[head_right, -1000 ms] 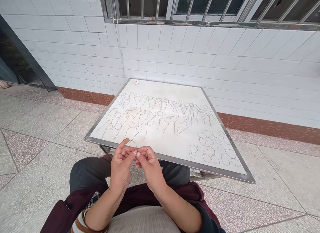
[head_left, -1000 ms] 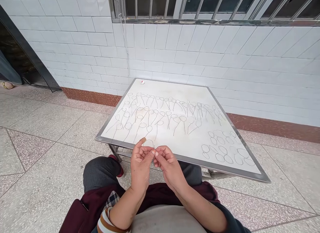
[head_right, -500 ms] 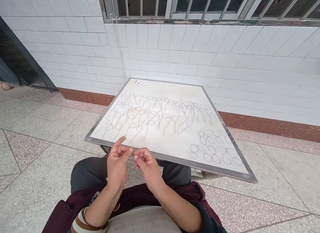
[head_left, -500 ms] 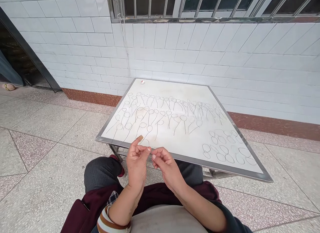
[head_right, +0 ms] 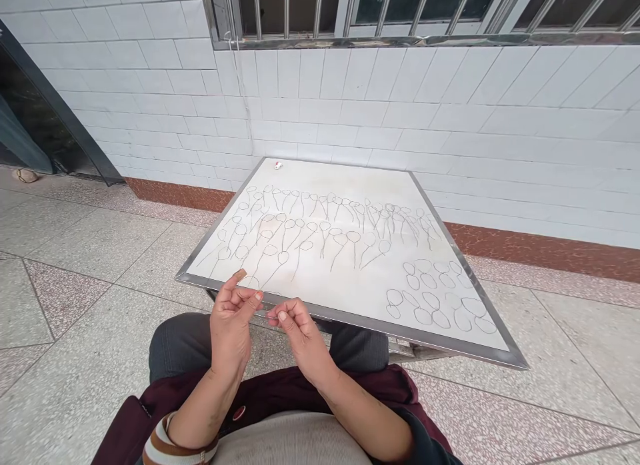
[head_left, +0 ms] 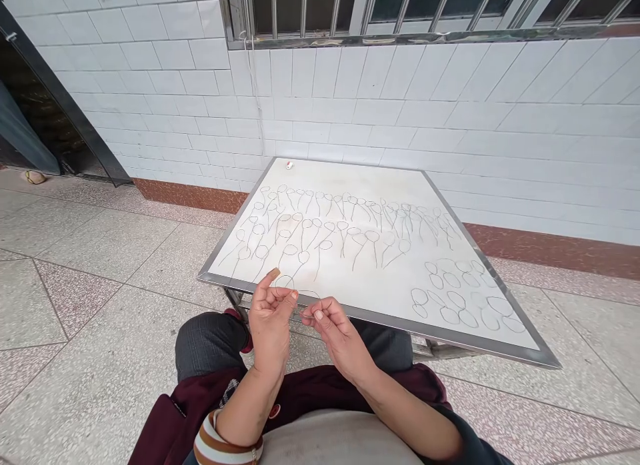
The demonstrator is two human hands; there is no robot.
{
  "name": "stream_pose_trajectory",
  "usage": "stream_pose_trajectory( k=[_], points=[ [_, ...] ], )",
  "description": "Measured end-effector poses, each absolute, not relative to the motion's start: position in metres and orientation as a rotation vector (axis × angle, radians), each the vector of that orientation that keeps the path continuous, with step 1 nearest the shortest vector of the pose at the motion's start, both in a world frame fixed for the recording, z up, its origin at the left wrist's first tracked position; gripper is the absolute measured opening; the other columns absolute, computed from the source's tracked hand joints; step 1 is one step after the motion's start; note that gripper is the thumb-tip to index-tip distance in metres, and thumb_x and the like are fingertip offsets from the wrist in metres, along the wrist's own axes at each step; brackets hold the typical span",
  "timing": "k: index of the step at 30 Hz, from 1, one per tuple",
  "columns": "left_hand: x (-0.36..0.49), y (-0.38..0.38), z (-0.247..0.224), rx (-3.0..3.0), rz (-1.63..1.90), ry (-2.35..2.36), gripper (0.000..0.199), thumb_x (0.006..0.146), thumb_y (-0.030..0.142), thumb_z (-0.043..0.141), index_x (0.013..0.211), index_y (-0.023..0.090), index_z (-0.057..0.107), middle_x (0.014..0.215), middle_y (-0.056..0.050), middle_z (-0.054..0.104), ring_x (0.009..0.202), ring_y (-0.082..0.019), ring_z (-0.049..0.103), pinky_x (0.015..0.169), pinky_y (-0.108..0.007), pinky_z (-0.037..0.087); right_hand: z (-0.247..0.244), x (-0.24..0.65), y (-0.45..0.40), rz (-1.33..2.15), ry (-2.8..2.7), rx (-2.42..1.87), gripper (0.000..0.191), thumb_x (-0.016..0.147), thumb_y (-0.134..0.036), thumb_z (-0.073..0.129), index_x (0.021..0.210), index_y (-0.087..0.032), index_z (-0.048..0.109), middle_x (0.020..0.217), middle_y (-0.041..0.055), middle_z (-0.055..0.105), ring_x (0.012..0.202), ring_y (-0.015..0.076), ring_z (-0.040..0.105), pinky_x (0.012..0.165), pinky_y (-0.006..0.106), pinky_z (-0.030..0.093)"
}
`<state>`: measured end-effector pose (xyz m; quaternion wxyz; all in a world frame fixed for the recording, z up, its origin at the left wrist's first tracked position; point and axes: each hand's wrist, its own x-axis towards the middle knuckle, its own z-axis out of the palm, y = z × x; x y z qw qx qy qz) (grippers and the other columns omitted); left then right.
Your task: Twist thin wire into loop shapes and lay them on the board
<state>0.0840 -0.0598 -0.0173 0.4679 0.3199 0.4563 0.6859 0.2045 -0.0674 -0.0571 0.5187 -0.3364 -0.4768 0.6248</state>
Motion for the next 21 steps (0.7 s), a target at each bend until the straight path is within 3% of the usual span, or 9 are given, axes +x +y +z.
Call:
stream_pose_trajectory(
  k=[5,8,10,14,21],
  points=[
    [0.082,-0.059,-0.017,0.760,1.754,1.088,0.051,0.073,0.021,0.072,0.121,0.021,0.055,0.076,0.003,0.060,0.077,-0.012,0.060,0.083,-0.030,0.048,-0.062,0.205,-0.066,1.386,-1.200,-0.937,0.025,0.093,-0.045,0.044,0.099,-0.025,0.057,0.073,-0.0019,0.047,0.071,0.0140,0.049,0.073,0.030,0.044],
    [0.078,-0.057,-0.017,0.768,1.751,1.097,0.051,0.072,0.020,0.072,0.121,0.021,0.055,0.075,0.002,0.061,0.075,-0.012,0.060,0.082,-0.030,0.049,-0.066,0.210,-0.065,1.276,-1.372,-1.061,0.029,0.095,-0.043,0.040,0.107,-0.025,0.059,0.069,-0.0017,0.049,0.061,0.0138,0.048,0.064,0.030,0.044],
    [0.075,-0.057,-0.017,0.786,1.727,1.114,0.049,0.072,0.020,0.072,0.119,0.021,0.056,0.074,0.003,0.061,0.073,-0.011,0.059,0.080,-0.029,0.049,-0.070,0.215,-0.064,1.132,-1.541,-1.088,0.028,0.095,-0.038,0.039,0.111,-0.026,0.060,0.079,0.0015,0.058,0.066,0.0152,0.053,0.067,0.032,0.046],
    [0.067,-0.056,-0.015,0.803,1.690,1.127,0.046,0.071,0.020,0.073,0.115,0.020,0.059,0.073,0.003,0.060,0.070,-0.011,0.059,0.076,-0.029,0.050,-0.073,0.225,-0.064,0.800,-1.781,-1.085,0.026,0.095,-0.026,0.041,0.111,-0.026,0.060,0.102,0.0064,0.065,0.095,0.0200,0.059,0.083,0.036,0.047],
    [0.055,-0.055,-0.010,0.823,1.582,1.163,0.045,0.068,0.019,0.073,0.111,0.017,0.060,0.069,0.003,0.060,0.065,-0.011,0.059,0.072,-0.028,0.051,-0.067,0.237,-0.068,0.586,-2.036,-1.055,0.027,0.095,-0.020,0.041,0.114,-0.026,0.059,0.091,0.0074,0.064,0.081,0.0192,0.061,0.071,0.035,0.052]
  ],
)
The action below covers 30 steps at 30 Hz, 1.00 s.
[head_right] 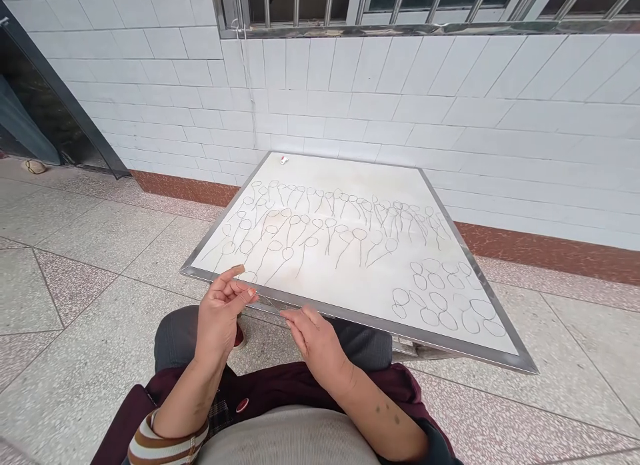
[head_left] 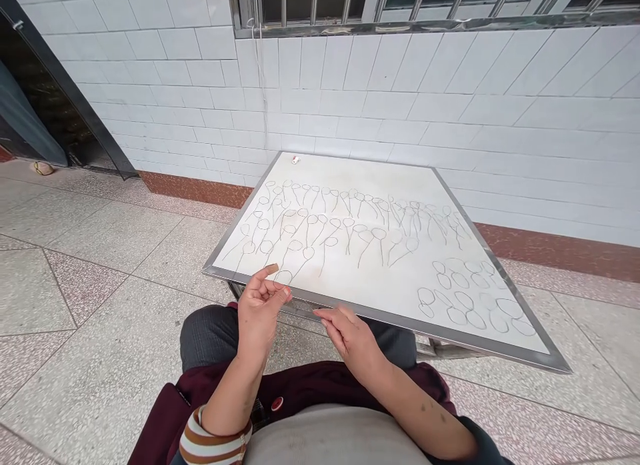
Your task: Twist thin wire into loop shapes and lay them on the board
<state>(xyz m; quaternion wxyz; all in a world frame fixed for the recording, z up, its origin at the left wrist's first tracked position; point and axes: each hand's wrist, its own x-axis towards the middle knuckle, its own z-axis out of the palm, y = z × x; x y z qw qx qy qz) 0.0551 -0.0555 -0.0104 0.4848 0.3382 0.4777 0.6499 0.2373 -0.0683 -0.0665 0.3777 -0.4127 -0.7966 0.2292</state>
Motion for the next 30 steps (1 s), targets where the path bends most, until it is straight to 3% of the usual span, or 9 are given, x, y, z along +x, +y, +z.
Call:
stream_pose_trajectory(
  k=[8,18,24,30],
  points=[
    [0.050,-0.056,-0.012,0.798,1.550,1.178,0.047,0.064,0.020,0.075,0.109,0.017,0.063,0.066,0.004,0.060,0.063,-0.011,0.057,0.070,-0.027,0.050,-0.062,0.246,-0.073,0.504,-2.150,-1.057,0.025,0.094,-0.018,0.040,0.109,-0.024,0.059,0.091,0.0077,0.062,0.082,0.0201,0.062,0.073,0.037,0.053],
    [0.043,-0.054,-0.006,0.756,1.656,1.196,0.050,0.065,0.020,0.074,0.113,0.015,0.061,0.067,0.004,0.058,0.061,-0.009,0.055,0.066,-0.025,0.051,-0.054,0.255,-0.068,0.620,-2.021,-1.175,0.021,0.095,-0.027,0.040,0.101,-0.025,0.061,0.088,0.0061,0.063,0.081,0.0205,0.062,0.072,0.036,0.052],
    [0.054,-0.058,0.001,0.747,1.661,1.207,0.052,0.067,0.021,0.074,0.116,0.017,0.059,0.068,0.005,0.058,0.060,-0.008,0.054,0.064,-0.024,0.050,-0.034,0.214,-0.049,0.667,-1.937,-1.105,0.021,0.090,-0.036,0.053,0.107,-0.025,0.060,0.090,0.0060,0.061,0.073,0.0187,0.060,0.068,0.034,0.052],
    [0.058,-0.060,-0.002,0.731,1.693,1.184,0.053,0.068,0.022,0.074,0.118,0.019,0.057,0.072,0.004,0.058,0.063,-0.009,0.055,0.065,-0.025,0.051,-0.043,0.198,-0.045,0.532,-1.920,-1.097,0.026,0.094,-0.030,0.044,0.114,-0.028,0.060,0.088,0.0057,0.063,0.076,0.0192,0.060,0.069,0.033,0.050]
  ],
)
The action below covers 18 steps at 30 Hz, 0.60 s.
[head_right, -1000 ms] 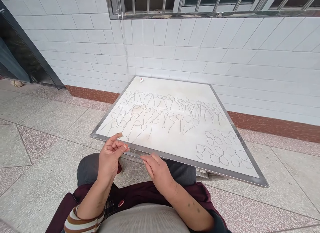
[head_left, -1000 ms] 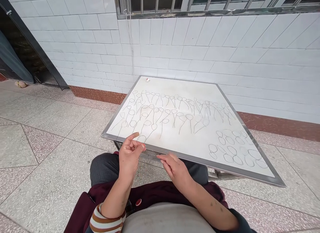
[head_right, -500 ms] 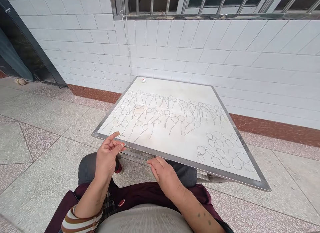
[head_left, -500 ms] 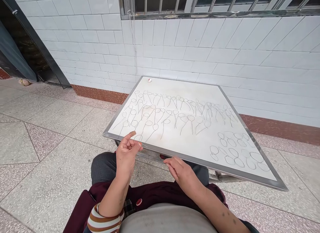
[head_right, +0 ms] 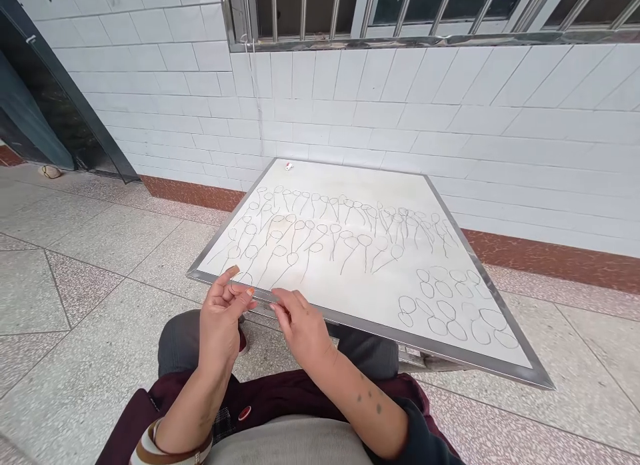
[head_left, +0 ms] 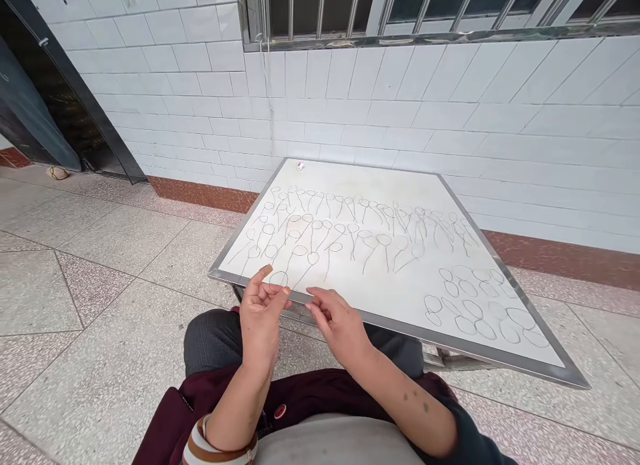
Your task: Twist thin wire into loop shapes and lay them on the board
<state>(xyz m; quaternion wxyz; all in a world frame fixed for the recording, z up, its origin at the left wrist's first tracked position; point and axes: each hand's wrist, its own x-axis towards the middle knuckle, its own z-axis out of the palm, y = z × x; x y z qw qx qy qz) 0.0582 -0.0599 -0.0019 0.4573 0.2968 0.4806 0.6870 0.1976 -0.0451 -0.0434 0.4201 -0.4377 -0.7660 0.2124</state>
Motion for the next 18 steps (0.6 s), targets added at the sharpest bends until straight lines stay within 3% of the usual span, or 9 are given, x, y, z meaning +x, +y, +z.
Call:
stream_pose_trajectory(
  k=[13,18],
  points=[
    [0.060,-0.062,0.000,0.768,1.604,1.187,0.050,0.068,0.018,0.073,0.115,0.016,0.058,0.066,0.004,0.061,0.059,-0.010,0.058,0.069,-0.025,0.048,-0.050,0.215,-0.052,0.303,-2.173,-0.986,0.038,0.094,-0.016,0.035,0.122,-0.026,0.060,0.081,0.0059,0.063,0.071,0.0167,0.059,0.062,0.029,0.049],
    [0.061,-0.063,0.002,0.809,1.575,1.187,0.050,0.068,0.019,0.073,0.115,0.016,0.058,0.065,0.004,0.062,0.059,-0.010,0.057,0.070,-0.025,0.047,-0.041,0.218,-0.052,0.254,-2.230,-0.984,0.031,0.094,-0.021,0.042,0.119,-0.024,0.059,0.084,0.0065,0.062,0.078,0.0180,0.059,0.068,0.030,0.050]
  ],
)
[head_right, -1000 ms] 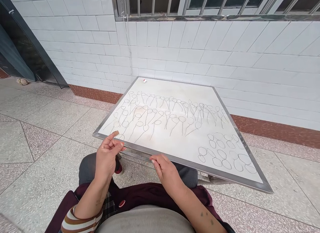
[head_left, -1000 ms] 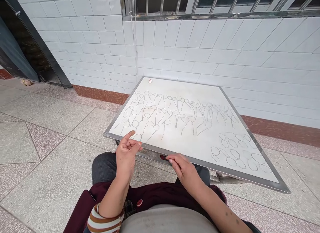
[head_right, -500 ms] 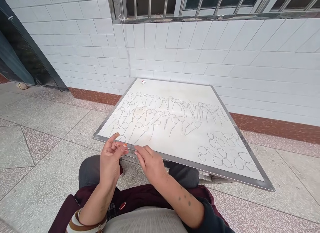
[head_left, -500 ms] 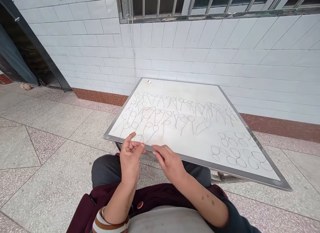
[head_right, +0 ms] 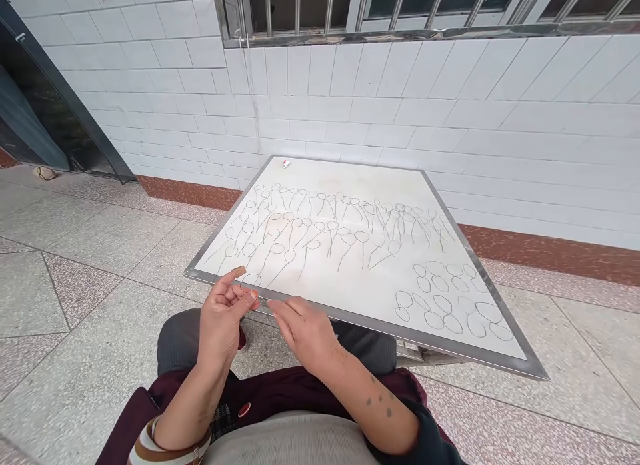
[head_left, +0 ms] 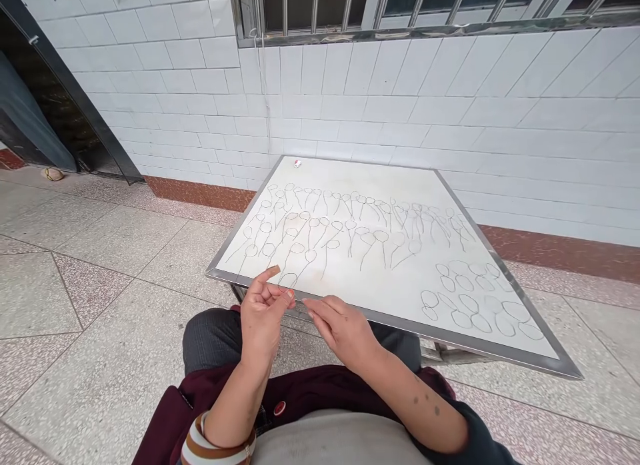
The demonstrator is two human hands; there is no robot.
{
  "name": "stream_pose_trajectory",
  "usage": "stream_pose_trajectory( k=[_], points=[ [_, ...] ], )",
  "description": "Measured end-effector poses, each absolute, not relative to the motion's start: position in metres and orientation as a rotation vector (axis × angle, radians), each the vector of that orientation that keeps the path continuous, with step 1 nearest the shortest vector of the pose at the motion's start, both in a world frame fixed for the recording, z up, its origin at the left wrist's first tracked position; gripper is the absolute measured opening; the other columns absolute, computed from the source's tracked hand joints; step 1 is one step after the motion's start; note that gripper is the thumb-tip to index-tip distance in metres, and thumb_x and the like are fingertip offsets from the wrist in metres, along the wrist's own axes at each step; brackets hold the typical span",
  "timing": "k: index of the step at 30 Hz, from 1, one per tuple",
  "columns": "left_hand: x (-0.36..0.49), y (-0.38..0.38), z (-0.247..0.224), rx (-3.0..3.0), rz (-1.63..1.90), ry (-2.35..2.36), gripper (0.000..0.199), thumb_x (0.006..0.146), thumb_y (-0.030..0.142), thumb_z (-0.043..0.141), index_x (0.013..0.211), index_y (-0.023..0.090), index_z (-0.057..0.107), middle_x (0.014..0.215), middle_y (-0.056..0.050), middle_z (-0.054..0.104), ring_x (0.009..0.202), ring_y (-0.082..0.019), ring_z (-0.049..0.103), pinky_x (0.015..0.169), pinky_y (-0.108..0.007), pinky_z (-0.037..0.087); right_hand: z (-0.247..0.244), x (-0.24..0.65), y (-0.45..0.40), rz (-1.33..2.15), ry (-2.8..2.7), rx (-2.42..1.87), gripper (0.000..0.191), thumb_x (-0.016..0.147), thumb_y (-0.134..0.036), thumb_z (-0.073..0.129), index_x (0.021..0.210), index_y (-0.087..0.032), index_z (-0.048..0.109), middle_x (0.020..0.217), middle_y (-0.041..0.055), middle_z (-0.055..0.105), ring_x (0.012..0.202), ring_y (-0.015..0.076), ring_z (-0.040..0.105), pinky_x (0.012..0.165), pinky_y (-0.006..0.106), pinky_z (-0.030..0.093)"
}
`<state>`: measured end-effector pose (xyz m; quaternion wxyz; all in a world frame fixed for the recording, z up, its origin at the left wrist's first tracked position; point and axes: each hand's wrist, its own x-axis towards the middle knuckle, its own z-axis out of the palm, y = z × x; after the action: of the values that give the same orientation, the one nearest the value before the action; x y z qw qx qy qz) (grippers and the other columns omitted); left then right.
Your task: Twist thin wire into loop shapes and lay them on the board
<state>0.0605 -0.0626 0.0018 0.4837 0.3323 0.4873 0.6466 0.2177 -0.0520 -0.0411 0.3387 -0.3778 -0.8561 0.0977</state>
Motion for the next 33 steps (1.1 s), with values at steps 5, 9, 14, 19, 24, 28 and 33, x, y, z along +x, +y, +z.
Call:
stream_pose_trajectory(
  k=[5,9,14,19,24,28,33],
  points=[
    [0.062,-0.064,0.003,0.836,1.550,1.144,0.050,0.069,0.018,0.073,0.116,0.017,0.056,0.062,0.006,0.060,0.058,-0.010,0.056,0.070,-0.025,0.047,-0.033,0.209,-0.050,0.210,-2.142,-0.939,0.024,0.094,-0.019,0.045,0.111,-0.021,0.061,0.080,0.0049,0.062,0.074,0.0157,0.056,0.066,0.027,0.049],
    [0.060,-0.065,0.006,0.838,1.508,1.170,0.050,0.068,0.018,0.073,0.115,0.016,0.057,0.063,0.005,0.061,0.059,-0.009,0.055,0.069,-0.025,0.047,-0.031,0.207,-0.048,0.194,-2.173,-0.917,0.028,0.094,-0.013,0.041,0.113,-0.019,0.061,0.077,0.0040,0.058,0.070,0.0140,0.054,0.061,0.024,0.048],
    [0.056,-0.065,0.006,0.873,1.463,1.177,0.048,0.068,0.018,0.073,0.114,0.017,0.059,0.062,0.006,0.060,0.060,-0.010,0.056,0.070,-0.025,0.047,-0.033,0.209,-0.049,0.116,-2.245,-0.882,0.031,0.093,-0.010,0.040,0.115,-0.018,0.061,0.075,0.0042,0.056,0.070,0.0152,0.050,0.058,0.025,0.045],
    [0.052,-0.062,0.002,0.895,1.422,1.134,0.045,0.067,0.019,0.073,0.110,0.017,0.061,0.063,0.006,0.057,0.060,-0.010,0.056,0.069,-0.026,0.046,-0.043,0.210,-0.048,0.024,-2.251,-0.848,0.034,0.092,-0.007,0.041,0.121,-0.017,0.057,0.076,0.0044,0.058,0.070,0.0156,0.047,0.060,0.026,0.044],
    [0.050,-0.060,0.000,0.914,1.420,1.119,0.044,0.067,0.018,0.073,0.109,0.017,0.061,0.062,0.005,0.057,0.060,-0.010,0.055,0.068,-0.026,0.046,-0.044,0.208,-0.049,0.048,-2.252,-0.851,0.034,0.094,-0.009,0.040,0.122,-0.018,0.057,0.077,0.0048,0.059,0.071,0.0155,0.048,0.062,0.026,0.045],
    [0.049,-0.059,0.003,0.911,1.445,1.141,0.044,0.069,0.018,0.072,0.111,0.017,0.060,0.065,0.005,0.058,0.061,-0.010,0.055,0.068,-0.025,0.046,-0.041,0.206,-0.052,0.156,-2.167,-0.918,0.026,0.095,-0.016,0.043,0.114,-0.019,0.060,0.077,0.0043,0.060,0.072,0.0152,0.054,0.064,0.027,0.048],
    [0.044,-0.060,0.006,0.881,1.522,1.204,0.045,0.067,0.020,0.073,0.111,0.018,0.062,0.067,0.005,0.059,0.062,-0.009,0.055,0.068,-0.024,0.047,-0.046,0.208,-0.058,0.281,-2.114,-1.001,0.019,0.094,-0.019,0.046,0.105,-0.020,0.062,0.083,0.0044,0.065,0.078,0.0164,0.059,0.069,0.028,0.049]
  ],
)
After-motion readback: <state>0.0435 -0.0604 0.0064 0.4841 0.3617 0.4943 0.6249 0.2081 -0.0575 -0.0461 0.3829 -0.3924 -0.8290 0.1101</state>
